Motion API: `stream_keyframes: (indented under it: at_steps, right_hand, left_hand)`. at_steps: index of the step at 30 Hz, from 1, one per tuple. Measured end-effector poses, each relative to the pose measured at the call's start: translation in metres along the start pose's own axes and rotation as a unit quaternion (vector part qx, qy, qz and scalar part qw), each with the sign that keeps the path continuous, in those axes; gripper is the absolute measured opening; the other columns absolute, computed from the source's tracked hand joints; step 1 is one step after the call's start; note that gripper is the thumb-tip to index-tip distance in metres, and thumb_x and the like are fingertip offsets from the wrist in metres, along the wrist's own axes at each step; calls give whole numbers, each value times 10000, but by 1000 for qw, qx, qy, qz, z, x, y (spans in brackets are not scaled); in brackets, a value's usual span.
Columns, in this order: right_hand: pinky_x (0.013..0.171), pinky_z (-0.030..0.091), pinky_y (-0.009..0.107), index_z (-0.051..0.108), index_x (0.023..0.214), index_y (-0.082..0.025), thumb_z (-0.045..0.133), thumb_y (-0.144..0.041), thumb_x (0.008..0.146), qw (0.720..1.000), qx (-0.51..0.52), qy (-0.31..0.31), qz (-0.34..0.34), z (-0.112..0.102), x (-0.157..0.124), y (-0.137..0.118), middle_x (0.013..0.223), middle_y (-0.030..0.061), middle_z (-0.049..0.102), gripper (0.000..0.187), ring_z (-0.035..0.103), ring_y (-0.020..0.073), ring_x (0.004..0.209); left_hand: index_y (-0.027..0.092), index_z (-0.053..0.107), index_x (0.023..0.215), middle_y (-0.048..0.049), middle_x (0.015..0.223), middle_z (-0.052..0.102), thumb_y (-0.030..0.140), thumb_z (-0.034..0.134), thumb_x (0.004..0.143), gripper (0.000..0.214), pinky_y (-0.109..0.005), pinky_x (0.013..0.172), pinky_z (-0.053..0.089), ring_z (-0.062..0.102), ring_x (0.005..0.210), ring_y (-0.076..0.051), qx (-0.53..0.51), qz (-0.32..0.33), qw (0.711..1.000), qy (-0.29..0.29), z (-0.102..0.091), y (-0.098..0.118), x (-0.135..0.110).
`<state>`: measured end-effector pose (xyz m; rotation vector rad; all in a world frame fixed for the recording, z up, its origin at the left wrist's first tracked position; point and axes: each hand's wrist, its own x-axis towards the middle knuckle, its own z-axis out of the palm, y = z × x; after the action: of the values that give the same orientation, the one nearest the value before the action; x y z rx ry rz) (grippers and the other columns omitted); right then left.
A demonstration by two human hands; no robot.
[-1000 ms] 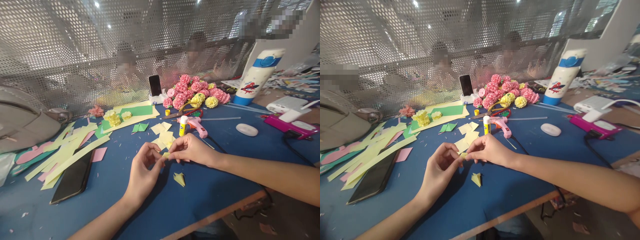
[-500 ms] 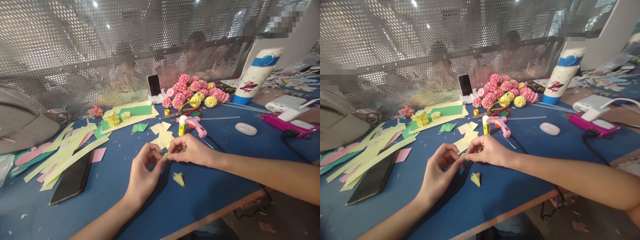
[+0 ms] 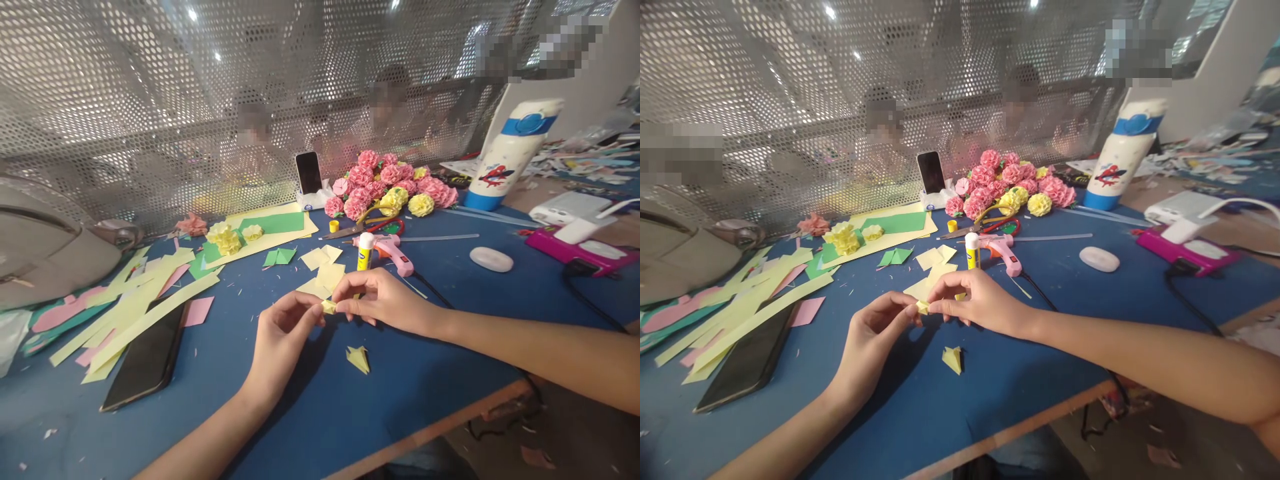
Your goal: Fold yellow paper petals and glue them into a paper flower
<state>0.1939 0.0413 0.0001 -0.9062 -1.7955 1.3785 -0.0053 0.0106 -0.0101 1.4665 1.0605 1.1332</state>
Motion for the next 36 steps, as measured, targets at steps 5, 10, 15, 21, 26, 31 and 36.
stream_keyframes:
  at_steps: [5,10,15,21,26,31,36]
  right_hand:
    - [420,398,148,665,879,-154,729,-376,821,1000,-20,-2,-12,0,-1,3,718,-6,622,239,536,79,566]
    - [462,384,148,658,852,-157,776,-302,784,999,-38,-1,-34,0,-1,4,731,-34,611,199,476,42,530]
    - [499,366,157,661,833,-154,786,-286,774,998,-53,3,-39,0,-2,4,728,-35,609,191,487,52,583]
    - [547,395,173,656,834,-154,774,-297,789,997,-61,-5,-48,0,-2,5,792,-15,640,191,530,72,645]
    - [549,396,191,667,837,-165,753,-277,819,988,-114,13,-106,-2,-2,3,831,-4,607,143,556,95,692]
    - [669,414,216,701,884,-189,683,-217,892,942,-232,-16,-243,-9,-4,2,903,11,569,35,547,106,779]
    - [773,422,252,664,945,-185,577,-266,968,909,-309,-40,-278,-12,-4,2,938,33,573,121,564,137,853]
  left_hand:
    - [147,656,803,-3,701,631,332,668,868,197,-209,649,452,566,669,-116,21,2,1000,1,2,1,1]
    - [150,656,784,-8,739,652,300,661,855,166,-212,666,478,591,687,-121,60,25,998,7,4,0,-1]
    - [159,670,777,-8,752,677,254,659,832,111,-223,701,497,613,703,-130,98,38,994,12,3,0,-1]
    - [161,668,776,-4,746,676,266,667,827,116,-220,689,488,607,701,-130,100,28,995,6,4,0,-2]
    - [154,662,798,-8,771,669,283,652,847,139,-215,703,474,597,724,-128,88,16,996,-22,4,-1,0]
    - [142,669,839,-1,758,632,308,634,869,172,-201,632,431,541,672,-107,44,-26,996,-76,2,-3,4]
    - [140,655,827,-2,742,625,301,666,855,163,-211,671,452,564,698,-115,-14,-35,994,-99,2,-2,6]
